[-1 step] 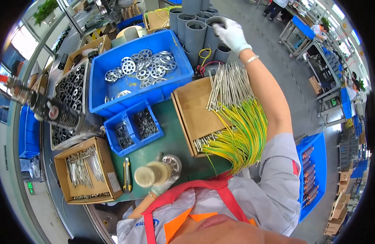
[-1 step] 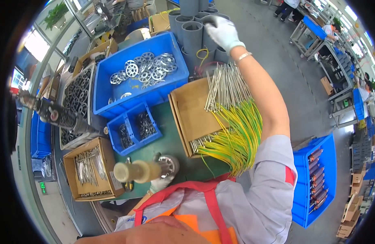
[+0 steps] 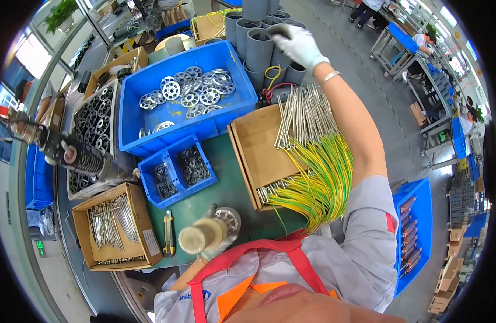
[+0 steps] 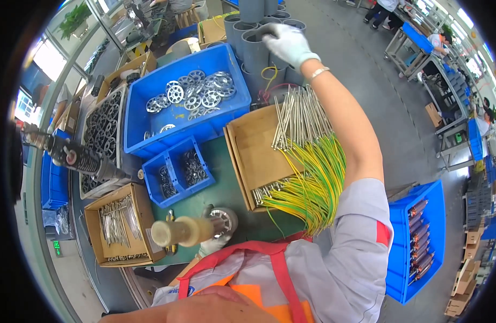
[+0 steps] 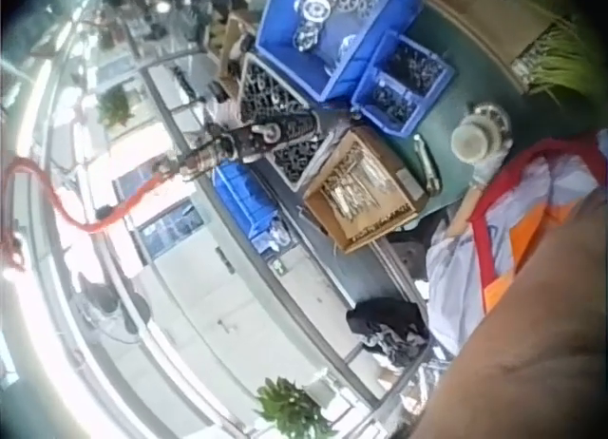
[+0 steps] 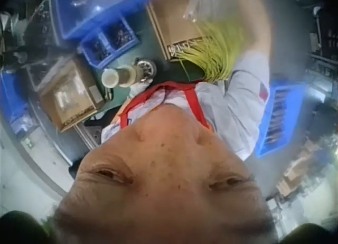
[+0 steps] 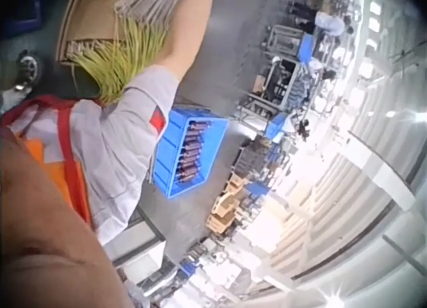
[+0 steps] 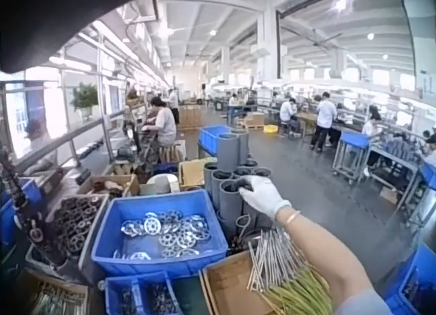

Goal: The person assembles electric motors by inserting a rotor into a base, sliding a cylindrical casing over it, attaching an end cap, inserting bolts and a ground wire, and tightening the bolts with an electric screwdriver.

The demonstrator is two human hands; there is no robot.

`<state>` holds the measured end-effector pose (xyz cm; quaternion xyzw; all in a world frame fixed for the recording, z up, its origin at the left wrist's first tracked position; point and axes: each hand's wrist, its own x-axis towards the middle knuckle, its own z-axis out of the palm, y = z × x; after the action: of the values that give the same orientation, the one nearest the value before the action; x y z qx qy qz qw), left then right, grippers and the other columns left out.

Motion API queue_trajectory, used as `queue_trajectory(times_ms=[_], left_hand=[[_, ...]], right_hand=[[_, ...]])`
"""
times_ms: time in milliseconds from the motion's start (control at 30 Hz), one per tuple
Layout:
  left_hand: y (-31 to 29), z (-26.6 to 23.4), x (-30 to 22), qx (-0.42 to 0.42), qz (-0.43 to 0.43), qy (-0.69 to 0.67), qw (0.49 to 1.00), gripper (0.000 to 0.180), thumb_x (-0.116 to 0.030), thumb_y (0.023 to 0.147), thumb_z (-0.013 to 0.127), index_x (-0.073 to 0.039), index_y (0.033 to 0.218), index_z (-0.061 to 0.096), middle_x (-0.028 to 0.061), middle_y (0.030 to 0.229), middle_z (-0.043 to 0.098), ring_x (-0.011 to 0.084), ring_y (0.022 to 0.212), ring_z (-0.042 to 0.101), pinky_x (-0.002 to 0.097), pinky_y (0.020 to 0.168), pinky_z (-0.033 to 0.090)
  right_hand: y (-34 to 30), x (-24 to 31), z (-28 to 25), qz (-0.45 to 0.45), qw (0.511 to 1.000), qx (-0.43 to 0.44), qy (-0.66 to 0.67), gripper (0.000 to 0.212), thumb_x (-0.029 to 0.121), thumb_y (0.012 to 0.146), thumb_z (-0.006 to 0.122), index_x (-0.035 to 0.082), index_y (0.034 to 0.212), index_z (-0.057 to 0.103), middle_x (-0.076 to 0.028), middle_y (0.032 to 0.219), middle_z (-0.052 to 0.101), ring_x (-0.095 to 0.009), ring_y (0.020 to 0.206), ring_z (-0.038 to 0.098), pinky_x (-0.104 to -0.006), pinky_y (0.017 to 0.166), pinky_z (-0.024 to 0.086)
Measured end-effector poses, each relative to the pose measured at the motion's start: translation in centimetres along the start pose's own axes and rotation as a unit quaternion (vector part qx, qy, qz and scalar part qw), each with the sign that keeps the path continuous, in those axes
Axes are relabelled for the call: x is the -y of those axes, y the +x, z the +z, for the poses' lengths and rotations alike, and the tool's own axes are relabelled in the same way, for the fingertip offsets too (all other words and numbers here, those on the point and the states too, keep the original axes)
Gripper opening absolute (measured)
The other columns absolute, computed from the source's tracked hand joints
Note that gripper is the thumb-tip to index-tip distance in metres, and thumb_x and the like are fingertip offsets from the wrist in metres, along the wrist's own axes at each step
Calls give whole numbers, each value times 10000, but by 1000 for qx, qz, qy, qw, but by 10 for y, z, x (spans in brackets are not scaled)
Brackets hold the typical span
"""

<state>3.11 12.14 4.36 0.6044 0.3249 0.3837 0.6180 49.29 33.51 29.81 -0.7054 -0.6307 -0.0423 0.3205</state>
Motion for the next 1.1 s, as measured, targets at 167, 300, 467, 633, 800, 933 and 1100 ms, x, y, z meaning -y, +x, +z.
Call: queue_trajectory(times_ms=[167, 300, 467, 633, 800, 933, 1100], left_hand=[[16, -14, -23, -6, -317, -419, 851, 1078, -351, 678, 893, -81, 1511, 264, 115, 1262, 541, 258, 1135, 585, 396, 881, 595], [4, -18, 8, -1, -118, -232, 966, 969, -357, 793, 815, -66, 1523, 248, 189, 1512, 345, 487, 1180, 552, 638, 915, 519], [-40, -25, 28, -96, 77, 74, 990, 974, -391, 722, 873, 22, 1435, 354, 215, 1354, 507, 332, 1176, 568, 441, 999, 468], [-55, -25, -48, 58, 78, 230, 968, 301, -187, 847, 745, -21, 1087, 673, 142, 1029, 695, 335, 916, 663, 416, 827, 521], [-13, 27, -101, 277, -107, -133, 946, 542, -131, 915, 677, 27, 1396, 483, 145, 1297, 613, 205, 1178, 596, 380, 1019, 478], [20, 70, -126, 401, -110, -254, 873, 871, -276, 725, 838, 8, 1426, 405, 102, 1309, 554, 172, 1188, 529, 366, 1042, 426], [0, 69, -146, 270, -133, -283, 911, 792, -276, 707, 851, -29, 1353, 466, 80, 1241, 583, 151, 1111, 557, 341, 986, 457]], right_hand=[[42, 18, 59, 50, 961, 146, -230, 496, 445, 901, 580, 96, 1248, 646, -161, 1279, 644, -320, 1204, 599, -434, 1006, 483], [28, 14, 42, 22, 966, 120, -227, 456, 442, 906, 596, 91, 1187, 673, -156, 1237, 663, -314, 1170, 619, -438, 984, 492], [-73, 42, -26, -12, 999, 28, -18, 390, 350, 854, 709, 19, 1059, 696, -137, 939, 713, -267, 881, 672, -366, 790, 517], [-190, 97, -89, 150, 938, 142, 278, 137, 32, 725, 683, -11, 854, 660, 12, 752, 601, -63, 685, 538, -235, 616, 438], [-265, 114, -59, -51, 829, 238, 504, 212, 16, 567, 744, 9, 657, 552, -77, 722, 595, -223, 769, 629, -416, 863, 531], [-297, 124, -23, -124, 723, 297, 611, 216, 81, 582, 770, 2, 707, 613, -119, 810, 655, -281, 768, 647, -391, 761, 531], [-279, 163, -34, -238, 833, 288, 409, 200, 88, 576, 689, 14, 744, 611, -158, 988, 696, -305, 873, 653, -419, 786, 518]])
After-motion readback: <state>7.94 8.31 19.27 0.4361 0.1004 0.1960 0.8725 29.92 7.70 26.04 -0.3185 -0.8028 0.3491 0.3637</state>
